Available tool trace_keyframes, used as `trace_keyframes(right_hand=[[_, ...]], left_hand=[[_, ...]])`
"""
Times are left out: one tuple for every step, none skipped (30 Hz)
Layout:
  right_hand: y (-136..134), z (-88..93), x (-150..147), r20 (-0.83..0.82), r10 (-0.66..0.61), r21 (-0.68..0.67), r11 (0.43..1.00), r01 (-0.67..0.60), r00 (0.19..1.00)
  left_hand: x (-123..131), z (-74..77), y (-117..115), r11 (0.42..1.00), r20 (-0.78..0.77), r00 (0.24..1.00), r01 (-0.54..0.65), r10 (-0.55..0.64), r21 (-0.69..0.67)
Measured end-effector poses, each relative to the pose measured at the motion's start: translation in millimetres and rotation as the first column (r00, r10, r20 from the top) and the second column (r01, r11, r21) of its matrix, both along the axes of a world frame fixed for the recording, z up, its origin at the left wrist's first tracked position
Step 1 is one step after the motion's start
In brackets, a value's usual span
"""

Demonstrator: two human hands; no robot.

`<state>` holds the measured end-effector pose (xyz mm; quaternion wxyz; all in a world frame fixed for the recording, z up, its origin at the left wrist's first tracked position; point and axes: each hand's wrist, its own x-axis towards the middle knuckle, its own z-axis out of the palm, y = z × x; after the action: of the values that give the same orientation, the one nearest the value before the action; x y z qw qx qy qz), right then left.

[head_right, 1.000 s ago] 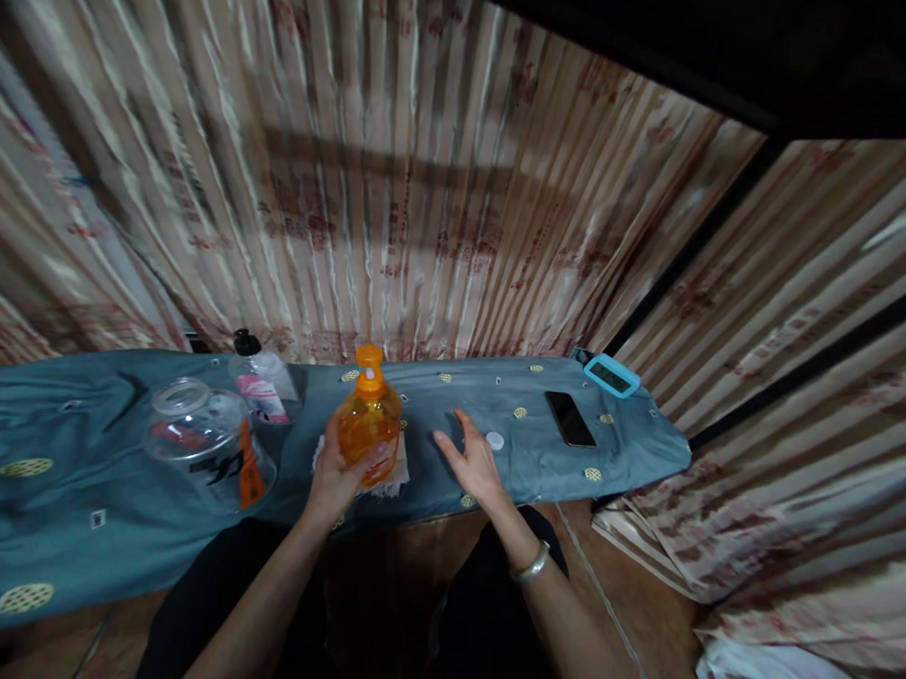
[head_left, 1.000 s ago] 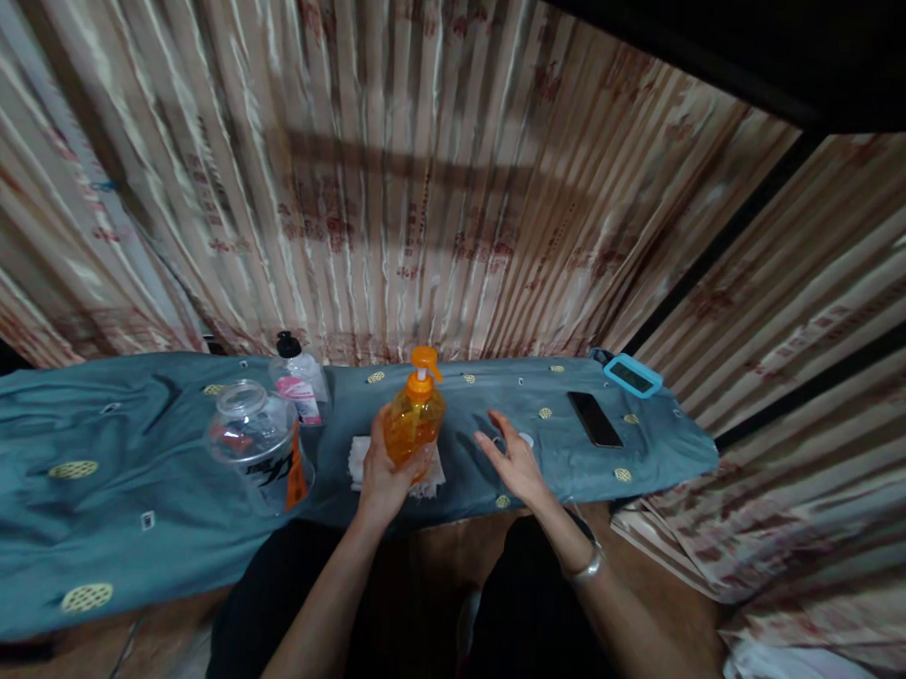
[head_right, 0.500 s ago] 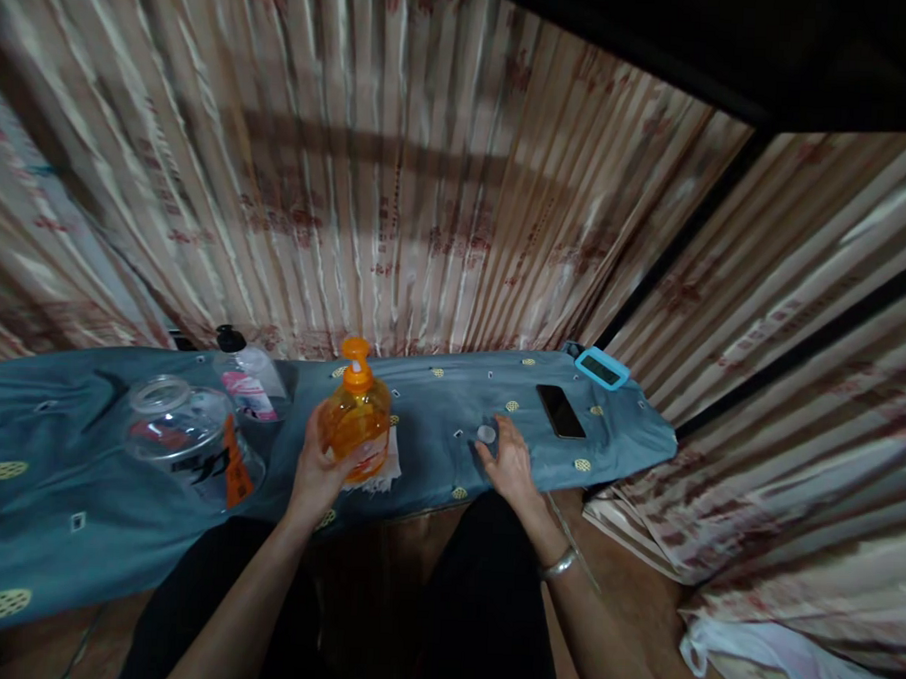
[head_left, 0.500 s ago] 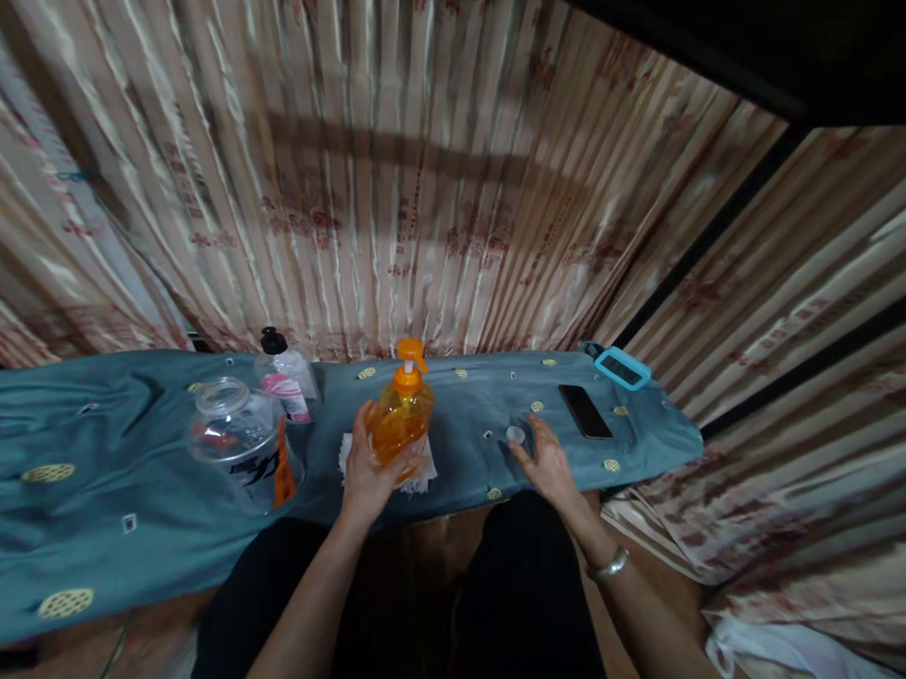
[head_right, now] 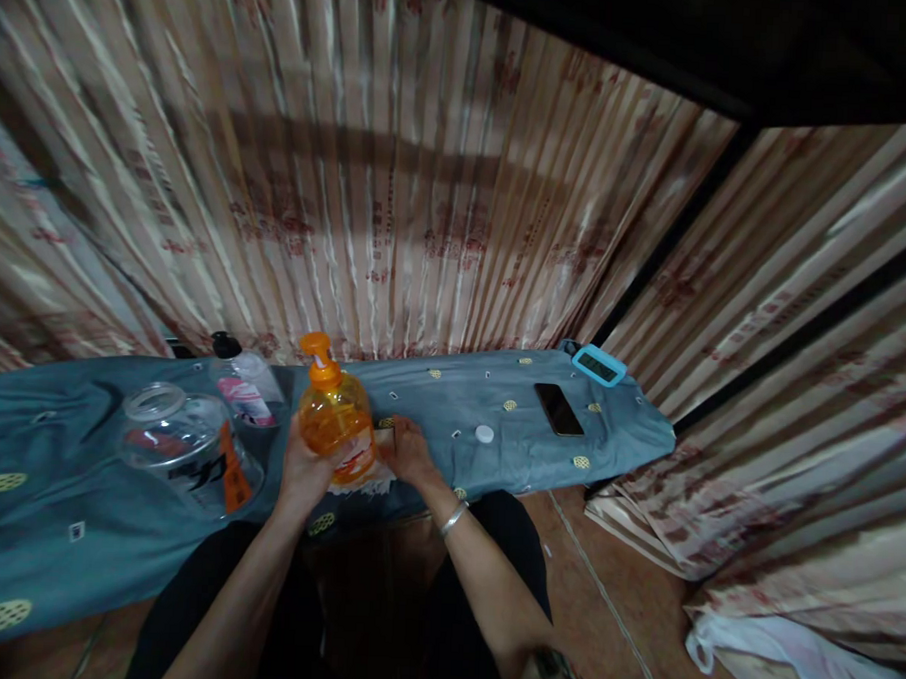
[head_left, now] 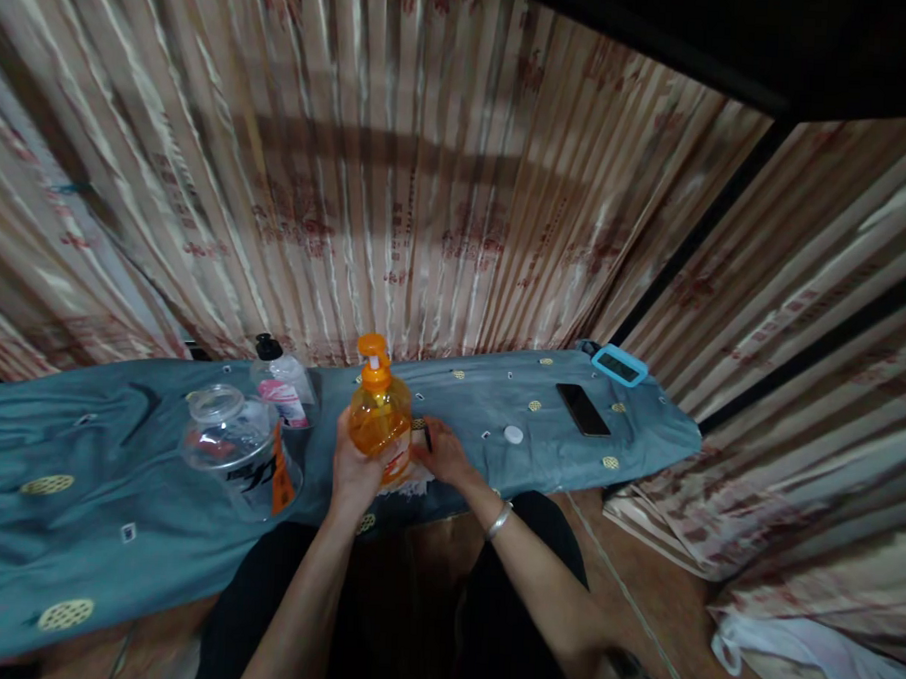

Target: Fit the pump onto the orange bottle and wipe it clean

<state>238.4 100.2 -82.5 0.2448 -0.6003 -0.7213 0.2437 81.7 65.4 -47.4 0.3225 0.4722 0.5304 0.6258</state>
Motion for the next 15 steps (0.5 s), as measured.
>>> trace_keyframes(right_hand=[[1,0.5,-4,0.005,0.013,-0.032,0.999,-0.013,1.000],[1,1.2,-7,0.004,0.029,-0.068,0.997,-0.028,1.000],[0,2.0,-8,-0.003,0.043,-0.106,0.993,-0.044,0.999],[-3,2.8,-7,-0.017,0.053,-0.141,0.989,-0.055,0.998],[-7,3.5,-4,-0.037,0.054,-0.170,0.984,-0.060,0.998],[-12,4.0,1,-0.062,0.044,-0.195,0.979,-0.055,0.997],[-19,4.3,8,-0.095,0.025,-0.212,0.976,-0.044,0.995],[-26,4.5,16,-0.133,-0.003,-0.226,0.974,-0.028,0.991],[-33,4.8,26,-0.178,-0.036,-0.240,0.971,-0.008,0.983],[-40,5.5,35,-0.231,-0.069,-0.254,0.967,0.008,0.970],[-47,7.0,45,-0.289,-0.103,-0.264,0.964,0.025,0.952],[-52,9.7,53,-0.350,-0.134,-0.265,0.963,0.039,0.927],[-56,13.9,59,-0.409,-0.160,-0.256,0.965,0.055,0.898],[-59,19.9,63,-0.466,-0.179,-0.239,0.968,0.072,0.866],[-61,27.7,65,-0.521,-0.189,-0.210,0.974,0.089,0.833]], left_hand=[[-3,1.0,0,1.000,-0.007,1.000,0.000,0.000,0.007],[-6,2.0,0,1.000,-0.013,1.000,0.002,-0.001,0.012],[-8,2.9,0,1.000,-0.017,1.000,0.001,-0.001,0.013],[-9,3.5,0,1.000,-0.015,1.000,-0.005,0.005,0.013],[-11,3.8,0,1.000,-0.008,1.000,-0.012,0.012,0.012],[-11,3.7,-1,1.000,0.000,1.000,-0.013,0.013,0.011],[-11,3.3,-1,1.000,0.007,1.000,-0.013,0.013,0.011],[-11,2.6,-1,1.000,0.016,1.000,-0.011,0.010,0.011],[-10,1.7,-1,1.000,0.024,1.000,-0.003,0.003,0.011],[-9,0.8,-1,1.000,0.034,0.999,0.008,-0.009,0.013],[-6,-0.1,0,1.000,0.044,0.999,0.018,-0.019,0.015],[-3,-0.8,0,1.000,0.054,0.998,0.026,-0.027,0.017],[0,-1.4,1,0.999,0.064,0.997,0.036,-0.037,0.015],[5,-1.8,2,0.999,0.074,0.996,0.047,-0.048,0.011],[9,-2.0,2,0.998,0.079,0.995,0.057,-0.057,0.001]])
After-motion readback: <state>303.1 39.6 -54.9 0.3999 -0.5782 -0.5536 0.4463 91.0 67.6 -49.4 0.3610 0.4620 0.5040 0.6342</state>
